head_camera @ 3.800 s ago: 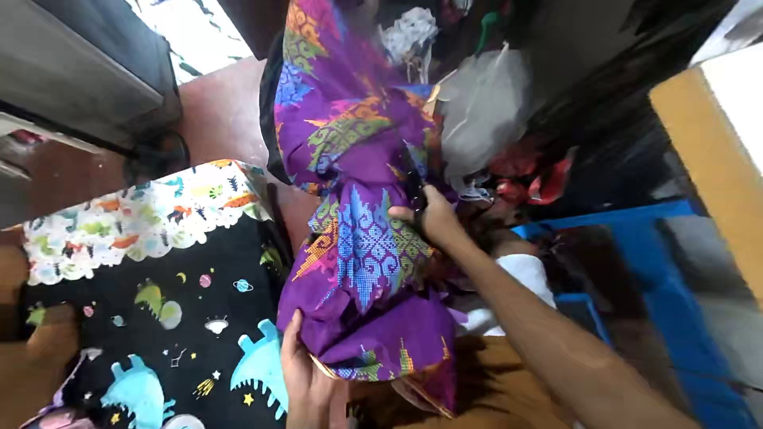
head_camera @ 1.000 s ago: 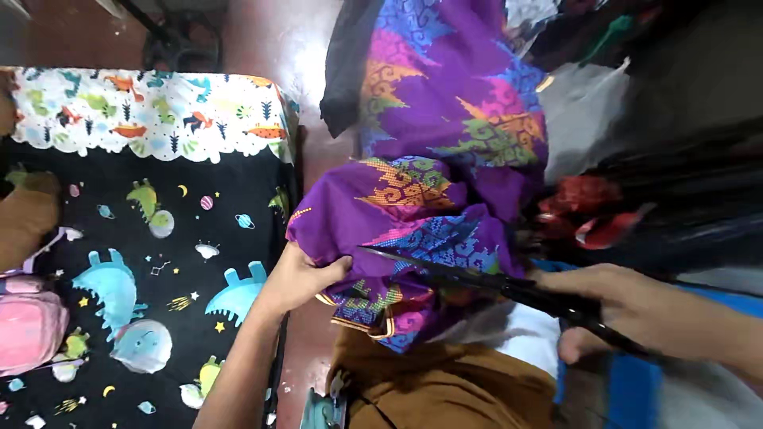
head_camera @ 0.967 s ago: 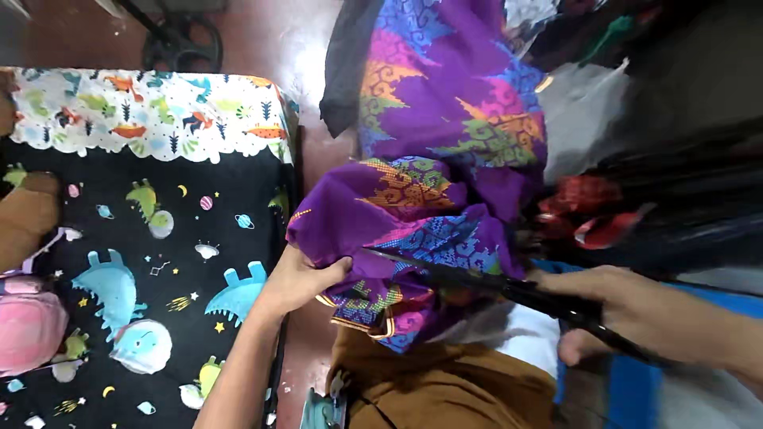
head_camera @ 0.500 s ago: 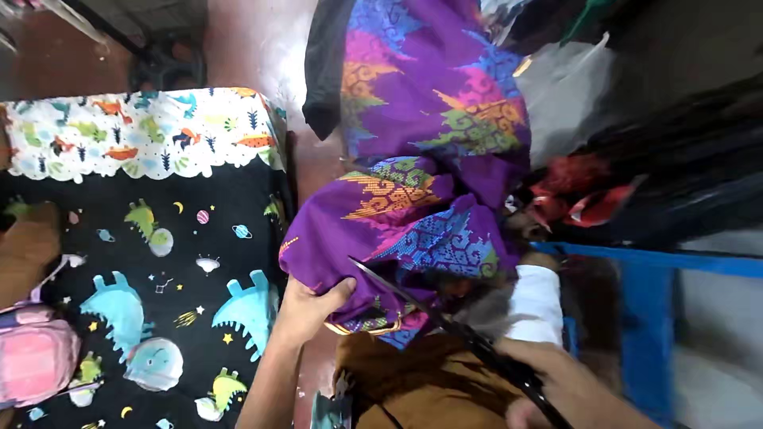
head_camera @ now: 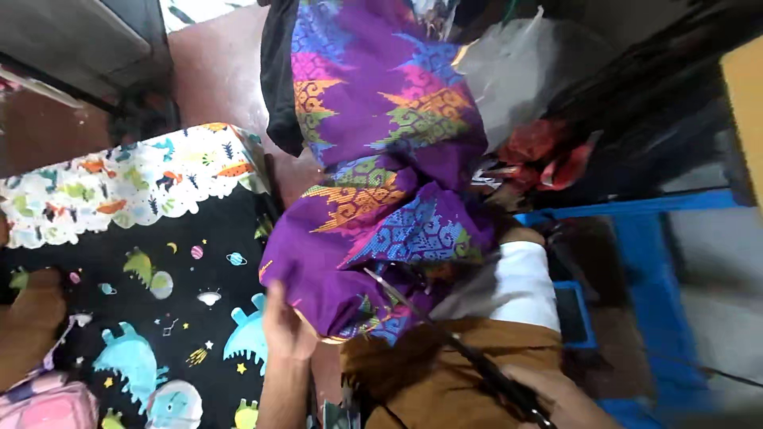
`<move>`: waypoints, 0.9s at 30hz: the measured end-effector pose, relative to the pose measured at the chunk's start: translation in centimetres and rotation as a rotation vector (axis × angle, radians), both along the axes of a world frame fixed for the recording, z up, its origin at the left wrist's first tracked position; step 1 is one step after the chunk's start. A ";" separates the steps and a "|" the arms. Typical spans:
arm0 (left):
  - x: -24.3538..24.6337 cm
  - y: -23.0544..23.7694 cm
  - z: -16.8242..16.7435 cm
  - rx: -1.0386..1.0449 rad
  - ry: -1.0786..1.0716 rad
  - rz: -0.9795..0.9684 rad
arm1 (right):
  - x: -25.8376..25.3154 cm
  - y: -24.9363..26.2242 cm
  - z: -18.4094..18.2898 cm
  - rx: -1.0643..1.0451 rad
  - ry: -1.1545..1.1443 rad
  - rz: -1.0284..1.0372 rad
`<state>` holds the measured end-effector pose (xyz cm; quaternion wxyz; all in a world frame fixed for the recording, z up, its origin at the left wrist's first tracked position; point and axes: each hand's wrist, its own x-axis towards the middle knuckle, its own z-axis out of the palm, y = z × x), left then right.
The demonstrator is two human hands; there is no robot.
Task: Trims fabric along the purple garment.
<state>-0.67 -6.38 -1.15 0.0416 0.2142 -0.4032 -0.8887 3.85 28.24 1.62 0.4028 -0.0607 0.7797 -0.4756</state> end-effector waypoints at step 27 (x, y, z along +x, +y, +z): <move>-10.1 -11.3 12.4 -1.189 0.287 0.237 | -24.4 -3.5 14.4 -0.359 0.776 -0.677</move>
